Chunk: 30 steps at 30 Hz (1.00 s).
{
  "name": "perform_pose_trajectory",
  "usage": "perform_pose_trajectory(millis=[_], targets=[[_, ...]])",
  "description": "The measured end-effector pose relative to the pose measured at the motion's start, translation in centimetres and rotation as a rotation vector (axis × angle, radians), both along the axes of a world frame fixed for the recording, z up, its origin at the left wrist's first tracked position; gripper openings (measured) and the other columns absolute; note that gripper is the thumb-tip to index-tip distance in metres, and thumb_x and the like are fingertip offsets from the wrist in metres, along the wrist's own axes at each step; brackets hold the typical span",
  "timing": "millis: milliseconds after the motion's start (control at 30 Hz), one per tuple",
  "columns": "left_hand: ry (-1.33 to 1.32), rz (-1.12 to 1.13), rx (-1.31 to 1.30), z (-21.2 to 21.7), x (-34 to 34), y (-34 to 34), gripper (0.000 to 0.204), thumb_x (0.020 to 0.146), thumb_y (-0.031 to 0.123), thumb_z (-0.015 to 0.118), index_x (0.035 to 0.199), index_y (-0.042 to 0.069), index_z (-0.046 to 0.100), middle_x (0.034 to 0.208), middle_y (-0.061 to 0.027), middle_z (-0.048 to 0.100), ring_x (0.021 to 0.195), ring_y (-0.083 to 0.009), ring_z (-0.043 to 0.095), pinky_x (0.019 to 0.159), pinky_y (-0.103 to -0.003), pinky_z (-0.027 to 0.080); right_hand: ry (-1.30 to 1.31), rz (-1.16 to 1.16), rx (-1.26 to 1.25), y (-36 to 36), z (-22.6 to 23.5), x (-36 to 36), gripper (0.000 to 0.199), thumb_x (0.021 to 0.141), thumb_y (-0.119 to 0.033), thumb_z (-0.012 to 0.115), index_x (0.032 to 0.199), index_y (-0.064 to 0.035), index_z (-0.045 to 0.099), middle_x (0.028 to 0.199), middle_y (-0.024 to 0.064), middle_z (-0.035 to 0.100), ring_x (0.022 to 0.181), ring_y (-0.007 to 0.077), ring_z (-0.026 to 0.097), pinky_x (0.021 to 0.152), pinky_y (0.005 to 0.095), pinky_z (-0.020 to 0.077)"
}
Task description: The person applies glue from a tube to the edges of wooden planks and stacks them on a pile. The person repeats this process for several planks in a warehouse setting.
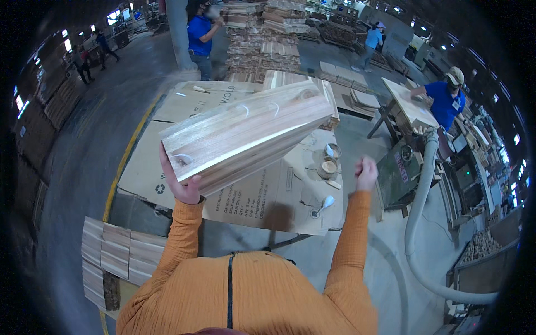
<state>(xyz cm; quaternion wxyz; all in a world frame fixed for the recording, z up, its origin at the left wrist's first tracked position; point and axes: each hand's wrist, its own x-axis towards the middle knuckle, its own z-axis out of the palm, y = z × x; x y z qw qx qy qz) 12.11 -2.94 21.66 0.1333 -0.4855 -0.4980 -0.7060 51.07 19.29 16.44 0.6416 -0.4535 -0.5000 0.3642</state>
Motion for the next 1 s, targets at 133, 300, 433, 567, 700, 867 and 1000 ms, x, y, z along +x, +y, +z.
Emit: perform_pose_trajectory(millis=[133,300,433,567,700,867,1000], targets=[[-0.035,-0.043,0.051,0.4,-0.7,1.3,0.103,0.067,0.060,0.062,0.134,-0.008,0.022,0.129,-0.0221,0.036,0.119,-0.0318,0.038,0.098,-0.040,0.031,-0.382,-0.021,-0.238,-2.6,-12.6,5.3,0.015,0.085,-0.011,0.051,0.092,-0.0036,0.061,0.068,0.0023,0.058,0.054,0.0078,0.050,0.047,0.0222,0.0409],[-0.079,-0.109,0.062,0.8,-0.2,0.8,0.102,0.068,0.056,0.064,0.134,-0.009,0.021,0.131,-0.0217,0.034,0.121,-0.0305,0.036,0.100,-0.039,0.030,-0.426,-0.003,-0.349,-4.2,-15.8,2.8,0.018,0.083,-0.012,0.053,0.094,-0.0004,0.061,0.079,0.0062,0.058,0.068,0.0127,0.052,0.062,0.0291,0.0448],[-0.037,-0.066,0.041,0.4,-0.8,1.0,0.099,0.069,0.053,0.064,0.133,-0.009,0.021,0.131,-0.0224,0.034,0.121,-0.0314,0.036,0.099,-0.040,0.030,-0.848,-0.210,-0.089,-4.0,-15.3,1.0,0.020,0.084,-0.012,0.053,0.098,0.0005,0.060,0.088,0.0088,0.056,0.073,0.0167,0.052,0.069,0.0291,0.0438],[0.042,0.029,0.004,0.2,-1.1,1.0,0.098,0.069,0.054,0.063,0.133,-0.009,0.024,0.129,-0.0239,0.036,0.119,-0.0337,0.038,0.099,-0.041,0.030,-0.450,-0.129,0.237,-5.0,-4.9,-5.2,0.022,0.086,-0.010,0.050,0.103,0.0007,0.059,0.095,0.0117,0.055,0.082,0.0218,0.053,0.075,0.0291,0.0435],[0.022,0.021,0.003,0.6,-0.9,0.9,0.097,0.069,0.055,0.062,0.132,-0.009,0.026,0.127,-0.0242,0.038,0.117,-0.0346,0.039,0.098,-0.041,0.031,-0.464,0.007,0.725,-5.4,8.1,-11.3,0.028,0.087,-0.014,0.047,0.110,-0.0014,0.058,0.104,0.0131,0.054,0.099,0.0237,0.049,0.088,0.0316,0.0382],[0.010,0.026,0.014,1.1,-0.9,0.8,0.094,0.070,0.054,0.061,0.132,-0.008,0.027,0.125,-0.0234,0.039,0.115,-0.0339,0.041,0.097,-0.040,0.032,-0.977,0.067,0.795,-5.2,15.2,-17.2,0.047,0.089,-0.037,0.042,0.122,-0.0041,0.050,0.125,0.0120,0.047,0.119,0.0296,0.035,0.101,0.0407,0.0211],[0.037,0.026,0.023,1.5,-0.6,1.1,0.094,0.071,0.054,0.061,0.132,-0.007,0.027,0.125,-0.0229,0.039,0.115,-0.0337,0.041,0.096,-0.040,0.033,-1.208,0.033,0.698,-3.9,14.3,-18.5,0.059,0.088,-0.051,0.036,0.127,-0.0071,0.045,0.135,0.0122,0.036,0.126,0.0339,0.025,0.103,0.0497,0.0129]])
